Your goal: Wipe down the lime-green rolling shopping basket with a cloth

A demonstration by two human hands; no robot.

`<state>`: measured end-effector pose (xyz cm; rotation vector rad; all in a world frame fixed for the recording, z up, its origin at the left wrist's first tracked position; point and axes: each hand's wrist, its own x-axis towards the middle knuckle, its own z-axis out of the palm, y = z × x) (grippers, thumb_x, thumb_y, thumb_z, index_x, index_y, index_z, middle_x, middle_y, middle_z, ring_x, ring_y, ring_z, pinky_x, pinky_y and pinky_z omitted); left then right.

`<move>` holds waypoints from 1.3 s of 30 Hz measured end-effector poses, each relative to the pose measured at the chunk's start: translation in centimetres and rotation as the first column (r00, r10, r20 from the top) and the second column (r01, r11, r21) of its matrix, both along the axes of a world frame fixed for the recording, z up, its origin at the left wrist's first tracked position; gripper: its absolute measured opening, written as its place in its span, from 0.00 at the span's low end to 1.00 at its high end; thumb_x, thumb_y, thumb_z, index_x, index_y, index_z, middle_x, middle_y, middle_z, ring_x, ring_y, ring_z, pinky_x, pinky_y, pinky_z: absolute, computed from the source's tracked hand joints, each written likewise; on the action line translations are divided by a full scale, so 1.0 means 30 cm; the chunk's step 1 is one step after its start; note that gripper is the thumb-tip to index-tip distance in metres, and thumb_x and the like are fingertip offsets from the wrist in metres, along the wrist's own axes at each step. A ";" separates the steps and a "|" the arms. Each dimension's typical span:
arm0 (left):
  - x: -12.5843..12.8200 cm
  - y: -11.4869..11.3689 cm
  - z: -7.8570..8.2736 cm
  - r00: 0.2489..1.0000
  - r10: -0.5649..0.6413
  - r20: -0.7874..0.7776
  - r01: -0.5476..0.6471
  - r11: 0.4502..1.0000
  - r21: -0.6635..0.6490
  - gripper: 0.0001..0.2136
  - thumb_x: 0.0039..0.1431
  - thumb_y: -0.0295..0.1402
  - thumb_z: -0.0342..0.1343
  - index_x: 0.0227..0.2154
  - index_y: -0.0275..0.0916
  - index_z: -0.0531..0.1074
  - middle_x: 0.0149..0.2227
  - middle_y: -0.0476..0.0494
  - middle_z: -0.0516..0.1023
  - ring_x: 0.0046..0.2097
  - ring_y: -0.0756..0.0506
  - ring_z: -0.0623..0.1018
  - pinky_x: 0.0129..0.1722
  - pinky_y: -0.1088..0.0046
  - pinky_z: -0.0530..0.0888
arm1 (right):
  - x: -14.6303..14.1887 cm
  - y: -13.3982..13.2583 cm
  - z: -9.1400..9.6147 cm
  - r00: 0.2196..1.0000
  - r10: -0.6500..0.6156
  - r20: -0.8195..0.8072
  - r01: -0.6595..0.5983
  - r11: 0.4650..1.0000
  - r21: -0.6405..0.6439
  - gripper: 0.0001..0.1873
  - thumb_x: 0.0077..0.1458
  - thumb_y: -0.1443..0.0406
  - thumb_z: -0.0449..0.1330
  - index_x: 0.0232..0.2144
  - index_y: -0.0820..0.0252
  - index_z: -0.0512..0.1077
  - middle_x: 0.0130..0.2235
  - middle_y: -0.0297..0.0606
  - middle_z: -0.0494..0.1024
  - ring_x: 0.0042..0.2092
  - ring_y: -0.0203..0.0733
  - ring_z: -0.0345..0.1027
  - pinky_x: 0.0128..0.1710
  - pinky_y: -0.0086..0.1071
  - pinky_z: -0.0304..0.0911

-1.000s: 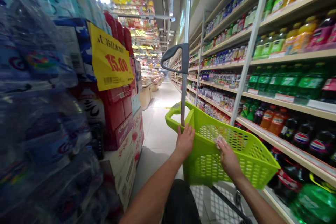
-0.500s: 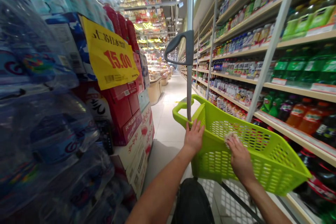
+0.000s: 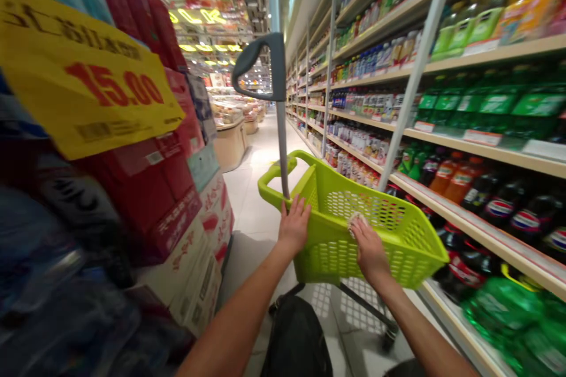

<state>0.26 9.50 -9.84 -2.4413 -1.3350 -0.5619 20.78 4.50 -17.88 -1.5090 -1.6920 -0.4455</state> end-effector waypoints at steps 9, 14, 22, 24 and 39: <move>0.147 -0.019 -0.083 0.998 -0.070 0.000 0.070 0.997 -0.020 0.26 0.50 0.23 0.41 0.55 0.35 0.56 0.60 0.42 0.53 0.62 0.42 0.50 0.57 0.47 0.49 | -0.009 -0.014 0.032 0.997 -0.025 -0.068 0.015 0.989 -0.149 0.30 0.45 0.79 0.43 0.52 0.64 0.62 0.57 0.44 0.59 0.61 0.43 0.44 0.56 0.44 0.48; 0.142 0.004 -0.105 0.995 -0.098 0.015 0.098 0.995 -0.004 0.27 0.49 0.23 0.41 0.55 0.36 0.56 0.60 0.43 0.54 0.62 0.43 0.49 0.58 0.49 0.47 | 0.235 -0.134 -0.018 0.953 -0.290 -0.089 0.279 0.954 -0.112 0.28 0.47 0.79 0.43 0.49 0.64 0.65 0.55 0.46 0.62 0.60 0.43 0.47 0.56 0.45 0.48; 0.156 0.003 -0.104 0.995 -0.084 0.058 0.084 0.996 0.009 0.27 0.47 0.23 0.42 0.54 0.34 0.58 0.59 0.41 0.56 0.62 0.41 0.51 0.58 0.49 0.48 | 0.245 -0.124 -0.035 0.989 -0.146 0.033 0.149 0.984 -0.098 0.28 0.49 0.76 0.43 0.52 0.58 0.62 0.57 0.39 0.61 0.60 0.41 0.46 0.56 0.43 0.52; 0.155 0.005 -0.107 0.995 -0.088 0.056 0.087 0.996 0.017 0.27 0.47 0.23 0.41 0.54 0.34 0.58 0.60 0.41 0.55 0.62 0.41 0.51 0.58 0.49 0.48 | 0.330 -0.164 -0.050 0.973 -0.231 0.014 0.231 0.971 -0.068 0.26 0.49 0.76 0.44 0.50 0.60 0.64 0.56 0.42 0.62 0.60 0.42 0.48 0.55 0.45 0.52; 0.104 -0.006 -0.074 0.995 0.026 0.092 -0.032 0.998 0.058 0.28 0.46 0.23 0.43 0.54 0.33 0.57 0.61 0.39 0.52 0.62 0.42 0.50 0.58 0.50 0.46 | 0.295 -0.114 -0.046 0.977 -0.182 -0.110 0.187 0.981 0.045 0.31 0.43 0.79 0.42 0.52 0.64 0.62 0.56 0.46 0.61 0.60 0.44 0.46 0.56 0.49 0.50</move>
